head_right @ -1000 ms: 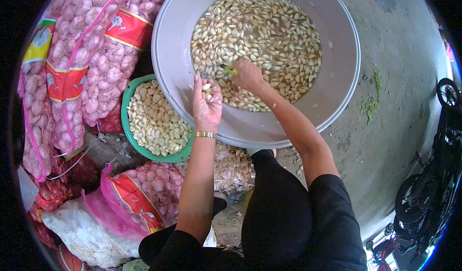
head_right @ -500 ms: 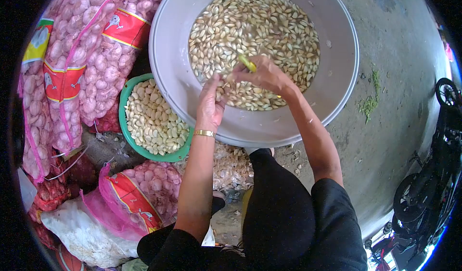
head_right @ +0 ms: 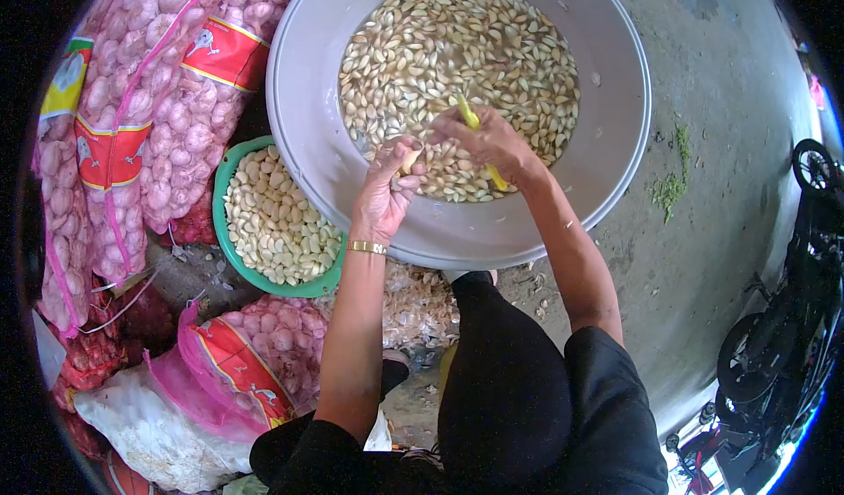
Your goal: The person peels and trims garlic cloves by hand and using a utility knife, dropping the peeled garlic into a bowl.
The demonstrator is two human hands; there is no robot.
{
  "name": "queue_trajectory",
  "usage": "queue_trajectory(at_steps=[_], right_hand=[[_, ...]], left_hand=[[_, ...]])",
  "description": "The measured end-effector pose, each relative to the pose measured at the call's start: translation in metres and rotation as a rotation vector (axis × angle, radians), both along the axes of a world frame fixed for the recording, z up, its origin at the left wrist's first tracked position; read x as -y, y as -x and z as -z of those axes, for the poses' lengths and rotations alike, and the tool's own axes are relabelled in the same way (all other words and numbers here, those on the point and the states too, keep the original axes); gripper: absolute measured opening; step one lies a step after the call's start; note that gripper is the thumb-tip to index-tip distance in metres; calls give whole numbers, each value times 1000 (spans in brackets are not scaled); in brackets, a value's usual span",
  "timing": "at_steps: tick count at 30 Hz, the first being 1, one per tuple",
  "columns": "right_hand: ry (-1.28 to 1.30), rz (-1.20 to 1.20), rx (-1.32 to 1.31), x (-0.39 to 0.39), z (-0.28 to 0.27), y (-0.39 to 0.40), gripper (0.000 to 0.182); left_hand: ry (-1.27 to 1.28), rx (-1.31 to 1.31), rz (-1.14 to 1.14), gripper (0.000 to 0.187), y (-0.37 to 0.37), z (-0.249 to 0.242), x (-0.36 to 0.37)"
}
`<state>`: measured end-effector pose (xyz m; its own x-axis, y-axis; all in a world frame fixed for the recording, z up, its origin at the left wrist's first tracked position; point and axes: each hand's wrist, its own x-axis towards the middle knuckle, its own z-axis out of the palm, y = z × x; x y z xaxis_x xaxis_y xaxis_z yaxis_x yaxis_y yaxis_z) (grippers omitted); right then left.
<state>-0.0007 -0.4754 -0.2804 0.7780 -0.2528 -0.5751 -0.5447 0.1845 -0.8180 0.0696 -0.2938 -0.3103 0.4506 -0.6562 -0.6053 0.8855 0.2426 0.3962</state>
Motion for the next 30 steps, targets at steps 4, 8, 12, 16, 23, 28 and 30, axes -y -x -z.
queue_trajectory(at_steps=[4,8,12,16,23,28,30], right_hand=[[746,-491,3,12,86,23,32],[1058,-534,-82,-10,115,39,34],[993,-529,-159,-9,117,40,34],[710,-541,-255,15,124,37,36],[887,-535,-235,-7,113,43,34],[591,-444,-102,13,114,39,38],[377,-291,-98,16,99,40,36]], left_hand=[[126,-18,-67,17,-1,4,-3],[108,-105,-175,22,-6,0,-6],[111,-170,-206,23,-9,-6,-4],[128,-39,-237,22,-2,-4,-1],[90,-9,-374,21,-7,-3,-3],[239,-44,-380,20,-11,0,-9],[274,-55,-384,19,-11,-2,-9]])
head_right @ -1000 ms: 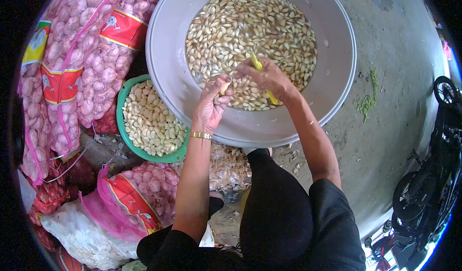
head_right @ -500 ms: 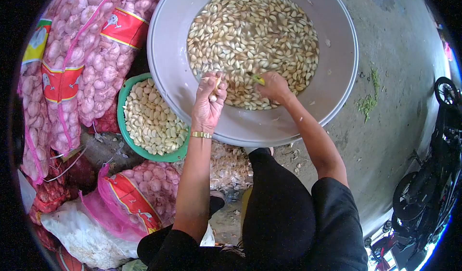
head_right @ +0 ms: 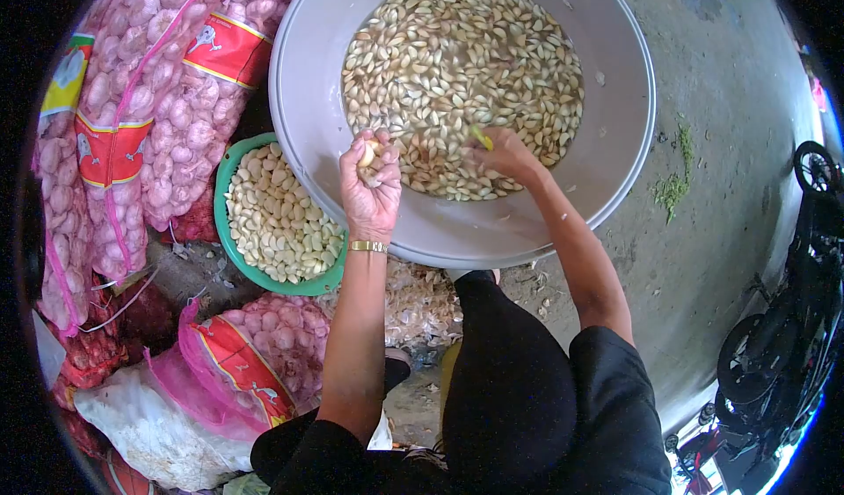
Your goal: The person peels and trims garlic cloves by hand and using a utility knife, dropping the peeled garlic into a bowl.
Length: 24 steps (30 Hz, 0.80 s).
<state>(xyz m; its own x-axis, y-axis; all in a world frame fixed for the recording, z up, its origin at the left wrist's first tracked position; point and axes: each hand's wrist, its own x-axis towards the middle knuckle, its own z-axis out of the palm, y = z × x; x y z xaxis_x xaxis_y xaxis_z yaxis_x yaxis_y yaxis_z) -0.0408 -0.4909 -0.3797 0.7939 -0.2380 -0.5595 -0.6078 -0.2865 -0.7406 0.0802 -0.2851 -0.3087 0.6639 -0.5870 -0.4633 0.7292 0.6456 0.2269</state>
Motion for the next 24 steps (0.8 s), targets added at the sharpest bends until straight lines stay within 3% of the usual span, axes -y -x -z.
queue_trajectory(at_steps=[1,4,9,11,13,20,23,24], right_hand=[[-207,163,5,1,-10,-1,34],[-224,254,-35,2,-45,-10,32],[-209,232,2,4,-56,-20,27],[-212,221,26,6,-54,-21,27],[5,155,56,4,-44,-20,28],[-89,196,122,4,-42,-21,26],[-3,154,99,0,-46,-30,27],[341,11,79,0,-37,-33,27]], left_hand=[[43,2,12,18,0,-1,0],[45,25,5,16,4,-2,3],[-82,101,-34,13,5,3,3],[-86,48,-160,11,1,2,-1],[-106,50,-177,12,1,4,-1],[-40,19,-146,13,6,1,2],[-103,31,-168,13,7,1,4],[-126,57,-155,14,6,2,4]])
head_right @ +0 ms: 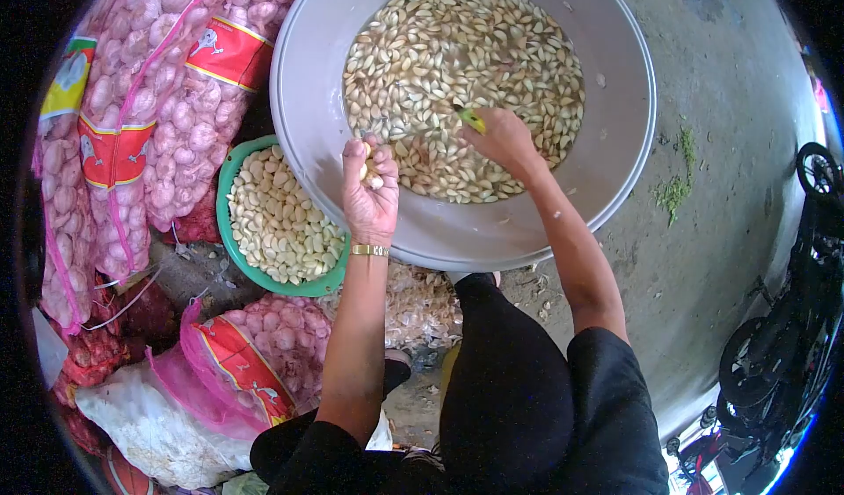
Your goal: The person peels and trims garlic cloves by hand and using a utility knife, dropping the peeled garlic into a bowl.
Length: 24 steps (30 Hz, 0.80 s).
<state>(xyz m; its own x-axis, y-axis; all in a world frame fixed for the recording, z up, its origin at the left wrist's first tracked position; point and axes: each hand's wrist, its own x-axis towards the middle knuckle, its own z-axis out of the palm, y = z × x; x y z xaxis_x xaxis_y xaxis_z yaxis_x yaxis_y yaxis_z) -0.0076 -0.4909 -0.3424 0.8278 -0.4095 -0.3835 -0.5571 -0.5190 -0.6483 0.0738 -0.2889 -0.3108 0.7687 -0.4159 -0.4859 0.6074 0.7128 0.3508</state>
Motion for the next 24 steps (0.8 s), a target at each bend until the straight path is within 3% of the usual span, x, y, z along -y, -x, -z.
queue_trajectory(at_steps=[1,2,4,5,7,13,24], right_hand=[[347,-122,-47,-1,6,-5,28],[347,-121,-45,-6,13,-14,28],[63,30,-22,-24,23,-41,28],[63,30,-23,-34,36,-50,28],[198,-133,270,-52,59,-65,30],[154,-182,97,-58,70,-85,36],[50,-100,190,-62,69,-87,36]], left_hand=[[-1,-1,3,14,0,1,-1],[0,-22,-5,14,-1,2,-3],[-2,-45,-13,14,-2,2,-5],[2,-59,-16,14,-2,2,-4],[4,-71,-24,14,-3,0,-4],[-113,-108,-29,15,-1,-1,1],[-143,-76,64,17,0,16,-4]])
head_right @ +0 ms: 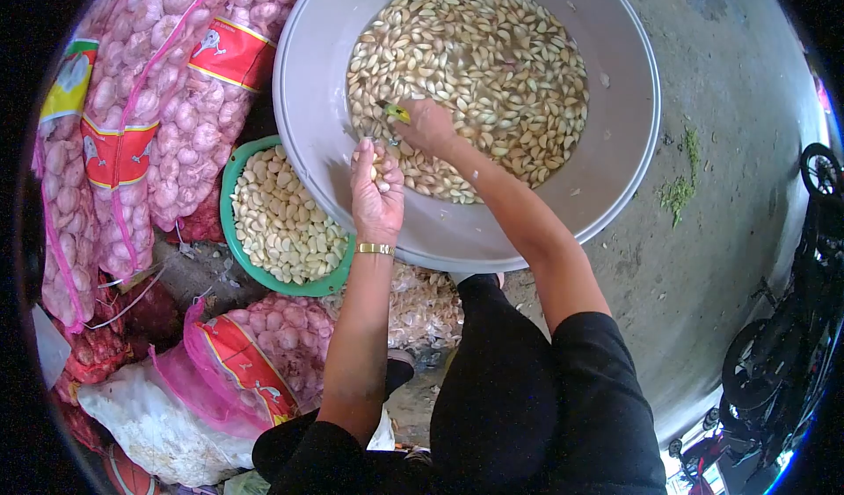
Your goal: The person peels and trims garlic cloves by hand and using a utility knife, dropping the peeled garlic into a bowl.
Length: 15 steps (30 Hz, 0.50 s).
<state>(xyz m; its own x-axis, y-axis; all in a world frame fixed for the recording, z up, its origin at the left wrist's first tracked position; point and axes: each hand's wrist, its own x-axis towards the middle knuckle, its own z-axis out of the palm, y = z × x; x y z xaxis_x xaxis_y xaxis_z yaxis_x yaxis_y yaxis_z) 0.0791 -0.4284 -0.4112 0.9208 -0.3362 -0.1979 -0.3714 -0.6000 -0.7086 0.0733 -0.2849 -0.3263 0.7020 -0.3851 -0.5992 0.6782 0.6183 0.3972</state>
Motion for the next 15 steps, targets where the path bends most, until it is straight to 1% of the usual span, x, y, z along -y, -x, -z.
queue_trajectory(at_steps=[1,2,3,4,5,6,7,8,9,10,11,12,13,14,15], right_hand=[[-18,11,29,6,-11,4,33],[-16,12,28,13,-22,9,33],[-159,101,-32,19,-45,14,30],[-304,191,-91,24,-64,20,27],[-303,190,-92,30,-77,27,27],[-361,185,-106,36,-88,33,24],[-419,182,-120,40,-95,40,21],[-418,182,-121,43,-100,46,21],[-448,134,-55,45,-103,50,22],[-479,84,11,45,-107,54,23],[-445,19,60,44,-111,58,21],[-444,20,61,41,-124,60,21],[-426,25,-16,38,-139,59,20],[-408,30,-93,36,-148,58,20],[-427,34,-64,35,-147,59,20]], left_hand=[[3,0,0,17,0,-1,2],[-64,-20,-20,17,1,-2,4],[-132,-38,-40,18,1,-4,6],[-131,-39,-40,18,2,-5,7],[-203,-38,6,19,2,-7,8],[-275,-37,52,21,3,-8,10],[-275,-37,52,21,4,-12,12],[-278,-12,125,23,6,-15,14],[-282,14,199,26,6,-18,16],[-283,15,199,26,5,-22,17],[-248,11,269,28,5,-25,17],[-211,6,338,30,5,-27,19],[-172,59,418,33,3,-22,17],[-171,60,418,33,4,-18,16],[-204,57,438,34,5,-18,16]])
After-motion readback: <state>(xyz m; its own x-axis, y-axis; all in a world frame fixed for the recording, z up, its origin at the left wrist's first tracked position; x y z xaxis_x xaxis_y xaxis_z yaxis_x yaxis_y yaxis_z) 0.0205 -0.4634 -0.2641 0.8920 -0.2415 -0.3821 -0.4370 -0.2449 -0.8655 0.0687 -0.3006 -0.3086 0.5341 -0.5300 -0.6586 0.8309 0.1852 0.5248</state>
